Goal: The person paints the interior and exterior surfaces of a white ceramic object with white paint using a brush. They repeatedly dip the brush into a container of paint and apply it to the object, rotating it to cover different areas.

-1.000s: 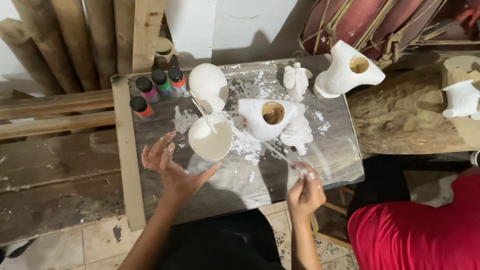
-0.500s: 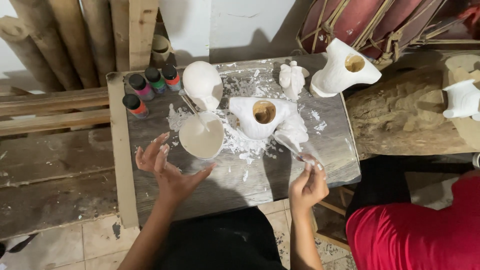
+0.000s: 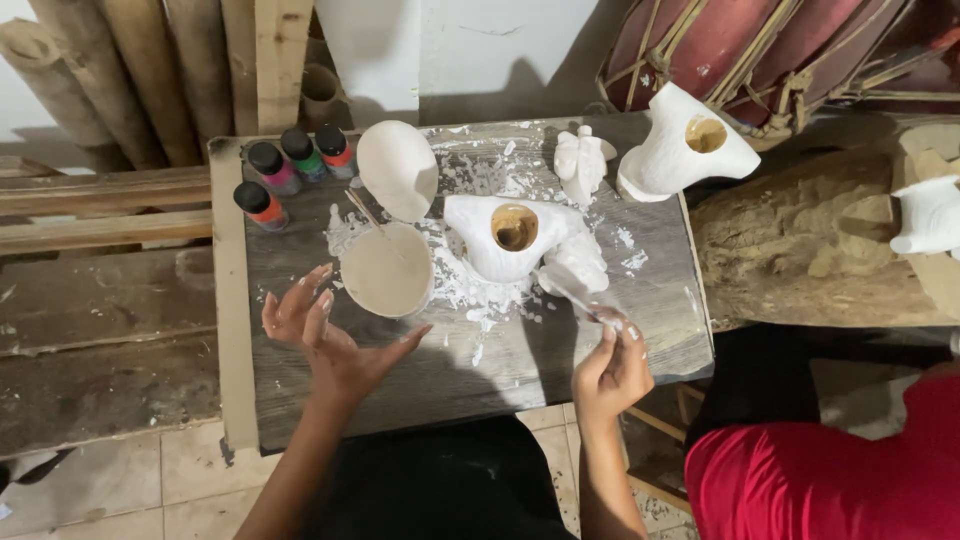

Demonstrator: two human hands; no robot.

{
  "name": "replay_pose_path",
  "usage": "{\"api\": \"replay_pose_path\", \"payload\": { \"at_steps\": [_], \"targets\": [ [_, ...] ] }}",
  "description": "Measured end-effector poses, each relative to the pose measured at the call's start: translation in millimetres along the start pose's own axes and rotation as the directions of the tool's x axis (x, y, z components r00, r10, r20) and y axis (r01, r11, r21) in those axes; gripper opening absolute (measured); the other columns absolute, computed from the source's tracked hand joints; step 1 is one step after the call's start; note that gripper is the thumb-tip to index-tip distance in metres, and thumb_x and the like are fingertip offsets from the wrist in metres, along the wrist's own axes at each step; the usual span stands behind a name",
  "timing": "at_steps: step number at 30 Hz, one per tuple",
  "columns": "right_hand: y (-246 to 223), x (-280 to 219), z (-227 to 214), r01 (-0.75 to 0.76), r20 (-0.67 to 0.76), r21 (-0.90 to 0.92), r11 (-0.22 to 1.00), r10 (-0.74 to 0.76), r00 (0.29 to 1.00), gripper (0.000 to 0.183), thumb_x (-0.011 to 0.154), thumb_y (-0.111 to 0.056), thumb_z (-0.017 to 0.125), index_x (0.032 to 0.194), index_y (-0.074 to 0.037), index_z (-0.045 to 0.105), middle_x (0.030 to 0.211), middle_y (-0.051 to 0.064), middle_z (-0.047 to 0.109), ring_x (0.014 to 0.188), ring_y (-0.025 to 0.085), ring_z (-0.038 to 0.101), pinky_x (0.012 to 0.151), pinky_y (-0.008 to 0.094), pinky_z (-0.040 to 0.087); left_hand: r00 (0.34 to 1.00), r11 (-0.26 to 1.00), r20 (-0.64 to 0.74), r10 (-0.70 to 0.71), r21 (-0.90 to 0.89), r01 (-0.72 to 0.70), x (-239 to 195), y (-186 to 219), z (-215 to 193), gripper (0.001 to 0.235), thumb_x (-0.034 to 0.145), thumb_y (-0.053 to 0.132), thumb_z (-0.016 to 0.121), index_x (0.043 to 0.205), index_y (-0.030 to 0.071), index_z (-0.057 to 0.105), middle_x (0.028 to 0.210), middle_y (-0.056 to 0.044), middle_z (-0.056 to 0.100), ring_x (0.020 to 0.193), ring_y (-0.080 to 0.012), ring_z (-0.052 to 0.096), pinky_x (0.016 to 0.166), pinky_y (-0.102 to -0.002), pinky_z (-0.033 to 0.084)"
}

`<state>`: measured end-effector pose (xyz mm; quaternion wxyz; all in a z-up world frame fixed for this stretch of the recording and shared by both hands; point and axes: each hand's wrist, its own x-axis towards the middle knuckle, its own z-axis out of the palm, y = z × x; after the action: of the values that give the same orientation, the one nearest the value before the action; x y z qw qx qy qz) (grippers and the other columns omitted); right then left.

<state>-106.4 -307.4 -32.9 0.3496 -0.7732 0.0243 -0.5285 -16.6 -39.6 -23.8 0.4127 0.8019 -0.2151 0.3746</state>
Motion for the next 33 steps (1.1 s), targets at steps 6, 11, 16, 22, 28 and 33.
{"api": "replay_pose_path", "payload": {
  "at_steps": [6,11,16,22,28,33],
  "targets": [
    [19.6,8.6,2.9,0.024,0.022,-0.010,1.000,-0.024,0.999,0.010,0.100,0.012,0.057,0.097,0.013,0.066,0.089,0.026,0.070,0.080,0.041,0.074,0.071,0.045,0.060,1.000,0.997,-0.017,0.015,0.070,-0.014,-2.3,9.2,5.8,0.098,0.070,0.048,0.096,0.135,0.013,0.032,0.135,-0.021,0.043,0.124,-0.0377,0.039,0.110,-0.056,0.028],
    [24.4,3.3,-9.9,0.025,0.051,-0.031,0.999,-0.023,0.998,0.008,0.097,0.011,0.062,0.094,0.012,0.069,0.085,0.024,0.072,0.075,0.040,0.073,0.071,0.043,0.058,0.999,0.998,0.000,-0.032,0.052,0.032,-2.3,20.7,7.6,0.111,0.054,0.046,0.103,0.130,0.003,0.033,0.130,-0.032,0.048,0.120,-0.0449,0.051,0.107,-0.060,0.039],
    [16.2,13.2,-12.0,-0.035,0.092,0.067,0.997,0.029,0.995,0.012,0.098,0.010,0.059,0.091,0.011,0.068,0.080,0.022,0.071,0.072,0.038,0.073,0.071,0.042,0.059,1.000,0.984,-0.010,-0.010,0.177,0.012,8.5,39.3,13.2,0.109,0.057,0.055,0.101,0.132,0.003,0.041,0.127,-0.024,0.050,0.118,-0.0423,0.055,0.107,-0.059,0.041],
    [58.8,20.0,-5.7,-0.126,0.084,0.047,0.991,0.122,0.989,0.012,0.102,0.006,0.059,0.100,0.011,0.068,0.083,0.023,0.070,0.076,0.034,0.072,0.075,0.040,0.056,0.999,0.973,-0.029,0.038,0.229,-0.030,8.0,54.1,22.5,0.088,0.072,0.060,0.093,0.130,0.016,0.043,0.139,-0.015,0.043,0.124,-0.0359,0.043,0.106,-0.055,0.030],
    [70.0,47.9,4.3,-0.211,0.160,0.153,0.965,0.187,0.969,0.014,0.105,0.005,0.055,0.100,0.009,0.067,0.082,0.018,0.071,0.075,0.028,0.071,0.078,0.041,0.056,1.000,0.967,-0.030,0.004,0.257,0.004,3.6,69.2,23.9,0.083,0.073,0.062,0.090,0.130,0.016,0.050,0.137,-0.014,0.043,0.126,-0.0356,0.045,0.104,-0.053,0.034],
    [82.4,52.5,6.9,-0.232,0.179,0.197,0.953,0.198,0.964,0.014,0.106,0.005,0.054,0.105,0.008,0.068,0.089,0.018,0.070,0.080,0.026,0.071,0.083,0.040,0.056,0.999,0.950,-0.020,-0.034,0.309,0.039,-6.0,75.2,28.9,0.076,0.075,0.065,0.084,0.129,0.015,0.061,0.138,-0.015,0.043,0.127,-0.0371,0.044,0.110,-0.053,0.029]
  ]
}}
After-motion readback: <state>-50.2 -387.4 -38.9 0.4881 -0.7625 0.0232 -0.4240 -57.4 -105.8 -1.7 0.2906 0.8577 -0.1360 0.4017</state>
